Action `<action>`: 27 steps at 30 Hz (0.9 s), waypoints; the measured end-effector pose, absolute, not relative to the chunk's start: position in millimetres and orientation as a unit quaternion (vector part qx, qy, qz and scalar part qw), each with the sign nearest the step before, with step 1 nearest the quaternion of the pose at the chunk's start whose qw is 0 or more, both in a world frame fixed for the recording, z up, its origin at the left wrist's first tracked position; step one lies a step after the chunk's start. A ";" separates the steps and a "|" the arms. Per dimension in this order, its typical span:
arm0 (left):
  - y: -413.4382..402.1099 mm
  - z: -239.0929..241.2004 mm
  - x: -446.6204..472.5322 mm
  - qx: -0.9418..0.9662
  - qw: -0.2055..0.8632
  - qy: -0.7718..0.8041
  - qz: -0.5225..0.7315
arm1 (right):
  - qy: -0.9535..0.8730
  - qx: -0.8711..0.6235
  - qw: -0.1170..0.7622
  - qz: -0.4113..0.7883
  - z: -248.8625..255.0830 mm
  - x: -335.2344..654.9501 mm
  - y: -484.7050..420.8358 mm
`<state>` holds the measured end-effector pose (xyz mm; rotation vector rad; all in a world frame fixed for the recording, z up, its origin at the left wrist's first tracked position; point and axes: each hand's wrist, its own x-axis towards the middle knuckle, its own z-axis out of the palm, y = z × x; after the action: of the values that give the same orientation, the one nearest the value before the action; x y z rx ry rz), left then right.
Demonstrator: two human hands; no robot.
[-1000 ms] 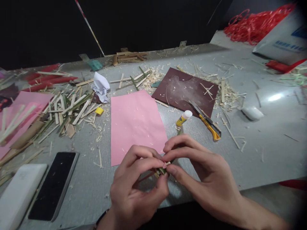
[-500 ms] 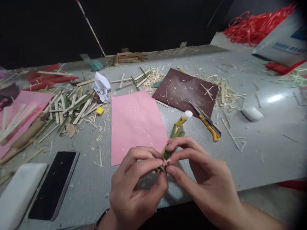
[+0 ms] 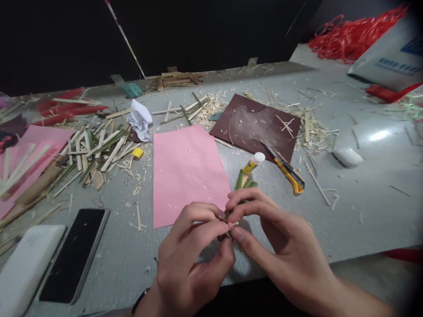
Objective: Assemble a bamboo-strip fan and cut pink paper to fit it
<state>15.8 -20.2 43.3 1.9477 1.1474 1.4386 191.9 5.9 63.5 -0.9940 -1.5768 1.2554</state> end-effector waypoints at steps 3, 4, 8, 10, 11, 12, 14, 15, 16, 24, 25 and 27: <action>-20.2 45.3 16.3 0.715 0.223 0.411 0.520 | -0.673 -0.369 0.397 0.504 68.4 197.8 15.2; -20.2 45.7 16.3 0.717 0.220 0.409 0.521 | -0.688 -0.358 0.386 0.499 70.2 200.2 18.8; -20.3 44.6 16.0 0.718 0.221 0.401 0.524 | -0.746 -0.320 0.347 0.471 75.3 207.4 30.7; -21.4 41.9 16.4 0.709 0.228 0.399 0.535 | -0.756 -0.310 0.343 0.463 75.9 208.3 33.7; -22.3 40.2 16.9 0.698 0.239 0.397 0.546 | -0.755 -0.307 0.347 0.464 75.7 207.9 34.5; -23.3 38.5 17.6 0.681 0.257 0.398 0.558 | -0.751 -0.304 0.352 0.468 75.4 207.3 34.9; -25.4 36.0 19.1 0.641 0.304 0.408 0.575 | -0.742 -0.298 0.355 0.484 75.0 205.7 35.3; -26.2 35.3 19.7 0.624 0.324 0.414 0.577 | -0.739 -0.296 0.352 0.492 75.3 205.2 35.5; -26.7 35.0 20.2 0.615 0.339 0.420 0.575 | -0.738 -0.295 0.347 0.498 76.0 204.9 35.9; -26.3 36.2 19.0 0.616 0.355 0.417 0.567 | -0.754 -0.295 0.281 0.515 89.9 210.0 42.3; -26.4 36.2 19.2 0.616 0.354 0.415 0.568 | -0.752 -0.291 0.282 0.519 90.3 210.0 43.1; -26.4 36.2 19.6 0.617 0.354 0.413 0.569 | -0.745 -0.284 0.288 0.530 89.6 209.1 44.5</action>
<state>19.6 -26.4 36.2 1.5944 1.0682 1.4718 209.1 44.5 89.6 -0.7592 -1.9910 1.4159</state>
